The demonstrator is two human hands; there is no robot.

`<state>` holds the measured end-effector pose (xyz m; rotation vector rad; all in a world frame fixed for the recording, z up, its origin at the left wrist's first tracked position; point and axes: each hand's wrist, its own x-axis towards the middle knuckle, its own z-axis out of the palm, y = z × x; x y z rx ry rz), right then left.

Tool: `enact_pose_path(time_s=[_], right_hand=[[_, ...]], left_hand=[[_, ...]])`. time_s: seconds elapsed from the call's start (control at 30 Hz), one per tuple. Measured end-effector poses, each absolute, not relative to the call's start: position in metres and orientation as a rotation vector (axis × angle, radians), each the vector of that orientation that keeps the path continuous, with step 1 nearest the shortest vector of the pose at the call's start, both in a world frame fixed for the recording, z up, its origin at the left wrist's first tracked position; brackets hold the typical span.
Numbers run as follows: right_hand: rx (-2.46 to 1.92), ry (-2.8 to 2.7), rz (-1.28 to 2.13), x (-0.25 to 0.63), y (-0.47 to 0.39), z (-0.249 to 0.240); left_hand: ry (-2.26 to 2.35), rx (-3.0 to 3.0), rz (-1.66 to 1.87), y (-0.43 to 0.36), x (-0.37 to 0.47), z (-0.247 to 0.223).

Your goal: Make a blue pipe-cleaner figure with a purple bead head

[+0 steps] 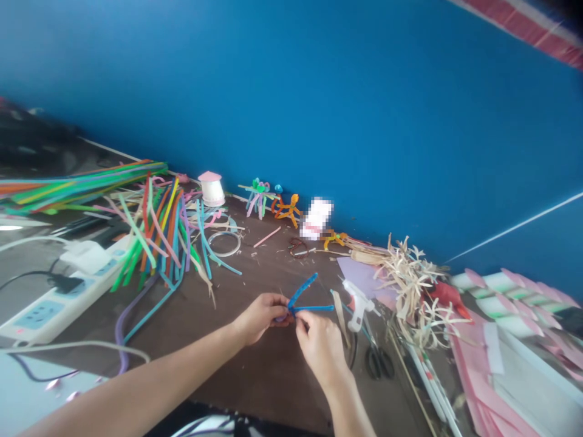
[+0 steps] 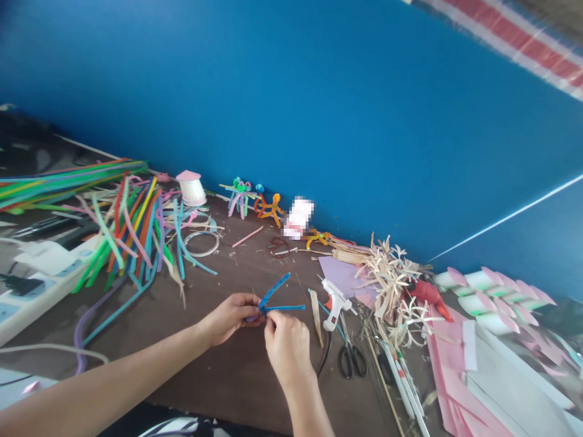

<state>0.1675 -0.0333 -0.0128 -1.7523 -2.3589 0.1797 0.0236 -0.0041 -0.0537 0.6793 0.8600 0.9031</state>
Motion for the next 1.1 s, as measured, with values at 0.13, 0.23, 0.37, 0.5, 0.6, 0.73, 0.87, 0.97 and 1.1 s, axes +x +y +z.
enact_pose_path(time_s=[0.13, 0.23, 0.37, 0.5, 0.6, 0.73, 0.87, 0.97, 1.1], right_hand=[[-1.753, -2.41, 0.156, 0.166, -0.035, -0.009], [-1.761, -2.45, 0.165, 0.166, -0.035, -0.006], [-1.782, -2.491, 0.165, 0.165, -0.034, -0.003], [-1.796, -2.494, 0.163, 0.163, -0.034, -0.002], [-1.787, -2.482, 0.167, 0.163, -0.034, -0.003], [-1.77, -2.487, 0.152, 0.163, -0.036, -0.005], [-1.786, -2.528, 0.116, 0.163, -0.036, -0.004], [-1.792, -2.559, 0.11, 0.163, -0.036, -0.002], [-1.772, -2.576, 0.081, 0.163, -0.037, 0.002]], left_hand=[[0.871, 0.702, 0.884, -0.004, 0.024, -0.051], [0.865, 0.71, 0.872, -0.005, 0.023, -0.051], [0.858, 0.727, 0.838, -0.004, 0.022, -0.052], [0.861, 0.728, 0.82, -0.004, 0.021, -0.05], [0.863, 0.718, 0.805, -0.004, 0.021, -0.048], [0.903, 0.721, 0.783, -0.004, 0.021, -0.046], [0.947, 0.746, 0.795, -0.005, 0.023, -0.047], [0.975, 0.766, 0.795, -0.005, 0.025, -0.047], [1.006, 0.776, 0.805, -0.005, 0.026, -0.048]])
